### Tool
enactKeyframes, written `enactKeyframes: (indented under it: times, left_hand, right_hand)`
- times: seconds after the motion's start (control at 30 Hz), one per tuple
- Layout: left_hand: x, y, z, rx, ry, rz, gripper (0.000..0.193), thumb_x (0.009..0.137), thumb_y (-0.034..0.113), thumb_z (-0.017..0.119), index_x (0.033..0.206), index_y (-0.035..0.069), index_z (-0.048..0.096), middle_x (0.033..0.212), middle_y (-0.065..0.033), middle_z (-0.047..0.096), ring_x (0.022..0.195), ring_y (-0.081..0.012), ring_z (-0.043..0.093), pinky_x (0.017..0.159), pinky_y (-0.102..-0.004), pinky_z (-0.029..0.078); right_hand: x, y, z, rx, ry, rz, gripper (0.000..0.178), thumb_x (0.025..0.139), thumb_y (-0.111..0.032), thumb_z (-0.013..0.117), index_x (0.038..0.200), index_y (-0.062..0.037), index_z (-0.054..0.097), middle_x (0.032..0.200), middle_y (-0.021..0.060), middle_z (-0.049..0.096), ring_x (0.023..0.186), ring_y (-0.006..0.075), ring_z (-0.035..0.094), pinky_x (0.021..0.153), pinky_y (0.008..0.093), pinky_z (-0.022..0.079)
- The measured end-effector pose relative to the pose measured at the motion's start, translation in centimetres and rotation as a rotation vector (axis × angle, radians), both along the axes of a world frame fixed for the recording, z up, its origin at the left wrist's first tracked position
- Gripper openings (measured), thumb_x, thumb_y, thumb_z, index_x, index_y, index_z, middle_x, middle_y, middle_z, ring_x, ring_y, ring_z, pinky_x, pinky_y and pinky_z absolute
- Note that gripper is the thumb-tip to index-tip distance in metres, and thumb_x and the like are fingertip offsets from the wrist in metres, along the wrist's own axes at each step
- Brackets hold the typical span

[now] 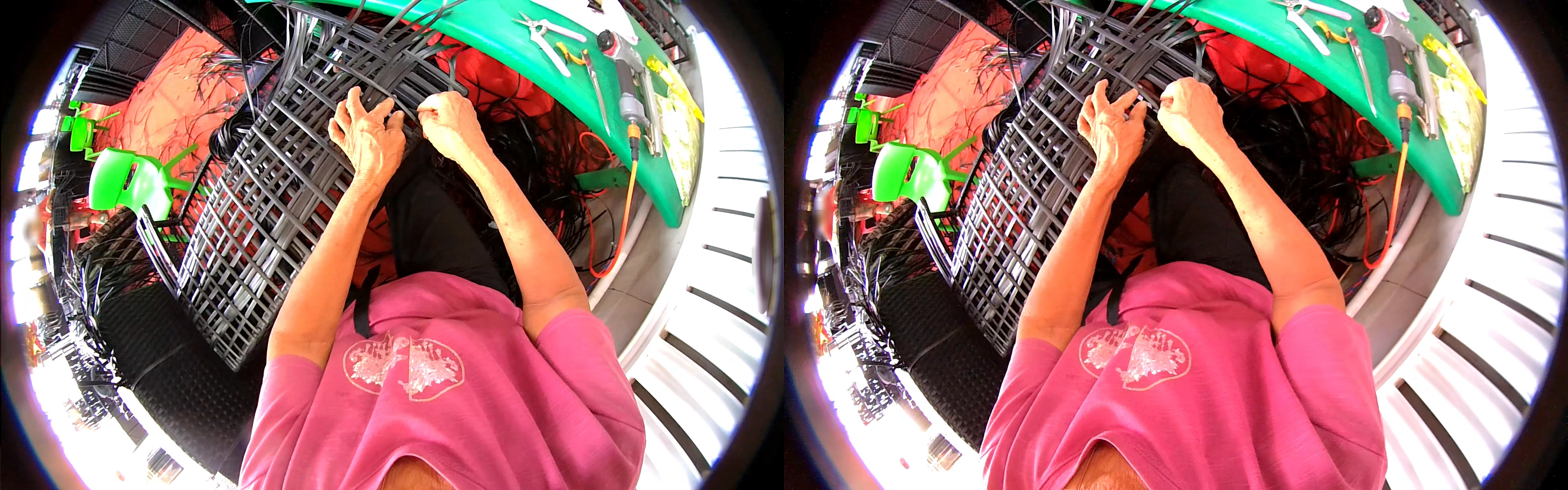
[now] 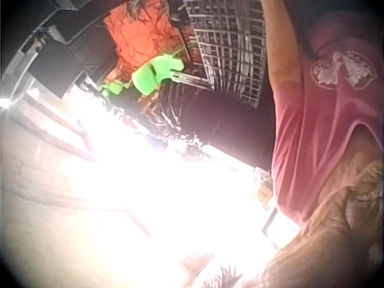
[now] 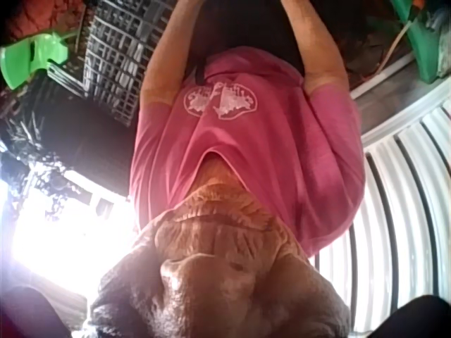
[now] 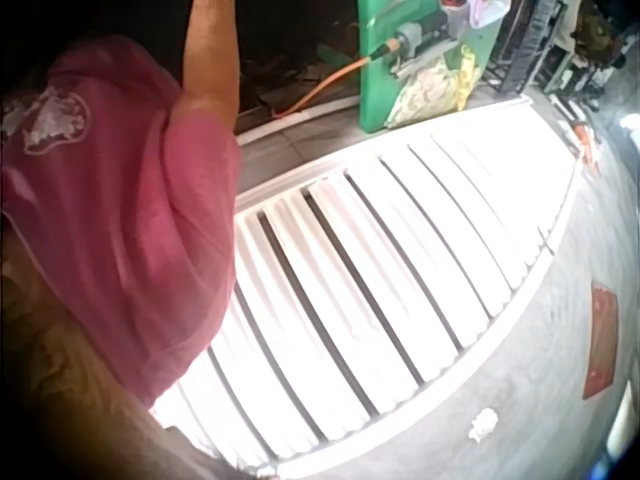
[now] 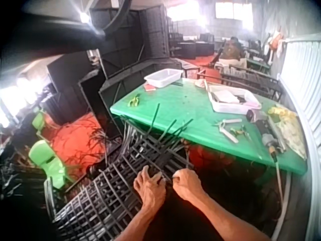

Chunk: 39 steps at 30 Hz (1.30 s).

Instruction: The person weaves black flexible strips through a dark plastic or bamboo furniture frame, pulling the strips tight and positioning them along the edges.

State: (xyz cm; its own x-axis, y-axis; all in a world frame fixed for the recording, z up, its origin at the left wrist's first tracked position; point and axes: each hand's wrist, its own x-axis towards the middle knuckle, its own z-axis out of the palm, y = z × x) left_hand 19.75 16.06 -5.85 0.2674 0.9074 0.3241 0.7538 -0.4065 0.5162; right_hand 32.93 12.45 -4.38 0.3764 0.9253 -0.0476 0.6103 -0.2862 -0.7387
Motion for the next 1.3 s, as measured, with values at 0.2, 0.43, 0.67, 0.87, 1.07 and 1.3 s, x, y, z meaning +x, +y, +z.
enactKeyframes:
  times: [0.2, 0.43, 0.67, 0.87, 1.07, 1.3]
  left_hand:
    - [0.6, 0.2, 0.4, -0.104, 0.181, -0.011, 0.027, 0.074, 0.029, 0.064, 0.096, 0.014, 0.069, 0.138, -0.0128, 0.035, 0.128, -0.0343, 0.027, 0.103, -0.0514, 0.015]
    - [0.6, 0.8, 0.5, -0.258, 0.124, -0.047, 0.024, 0.078, 0.031, 0.062, 0.096, 0.017, 0.069, 0.143, -0.0142, 0.029, 0.131, -0.0359, 0.023, 0.105, -0.0567, 0.008]
    - [0.1, 1.2, -0.7, -0.202, -0.031, -0.069, 0.016, 0.074, 0.031, 0.067, 0.081, 0.018, 0.072, 0.138, -0.0133, 0.036, 0.129, -0.0343, 0.025, 0.104, -0.0547, 0.009]
    - [0.1, 0.6, -0.2, -0.096, -0.019, -0.055, 0.019, 0.074, 0.03, 0.067, 0.081, 0.013, 0.071, 0.135, -0.0135, 0.04, 0.126, -0.0315, 0.031, 0.103, -0.0469, 0.015]
    - [-0.1, -0.2, 0.5, 0.017, -0.291, 0.012, 0.016, 0.074, 0.017, 0.067, 0.089, 0.01, 0.068, 0.124, -0.0139, 0.047, 0.116, -0.0321, 0.042, 0.101, -0.0403, 0.024]
    - [1.3, -0.3, 1.6, 0.204, -0.143, -0.049, 0.017, 0.072, 0.012, 0.069, 0.089, 0.013, 0.065, 0.094, 0.0001, 0.061, 0.101, -0.0217, 0.05, 0.09, -0.0383, 0.03]
  right_hand:
    - [2.0, 1.2, 0.7, -0.155, 0.111, 0.19, 0.018, 0.071, -0.016, 0.051, 0.068, -0.0075, 0.066, 0.069, 0.0174, 0.063, 0.071, 0.0355, 0.063, 0.065, 0.0419, 0.05]
    - [2.9, 3.0, 0.5, -0.044, 0.013, 0.47, 0.012, 0.074, -0.008, 0.054, 0.07, 0.0018, 0.059, 0.053, 0.0068, 0.05, 0.049, 0.0141, 0.049, 0.049, 0.0306, 0.04]
    - [2.1, 2.8, 0.7, -0.135, -0.029, 0.372, 0.013, 0.071, -0.013, 0.054, 0.067, -0.004, 0.063, 0.056, 0.0086, 0.058, 0.055, 0.0219, 0.059, 0.051, 0.0342, 0.045]
    - [2.1, 1.4, 1.7, -0.161, -0.003, 0.269, 0.014, 0.072, -0.016, 0.054, 0.065, -0.0082, 0.065, 0.058, 0.0095, 0.059, 0.056, 0.0245, 0.061, 0.056, 0.036, 0.048]
    - [5.8, -1.2, 4.8, 0.057, 0.532, 0.097, 0.018, 0.082, -0.016, 0.06, 0.088, -0.0003, 0.065, 0.069, 0.0075, 0.061, 0.051, 0.0092, 0.052, 0.044, 0.0241, 0.041]
    - [7.5, -0.5, 4.2, 0.247, 0.665, -0.032, 0.02, 0.086, -0.015, 0.062, 0.099, 0.0001, 0.065, 0.075, 0.0043, 0.061, 0.048, 0.0034, 0.043, 0.038, 0.0171, 0.03]
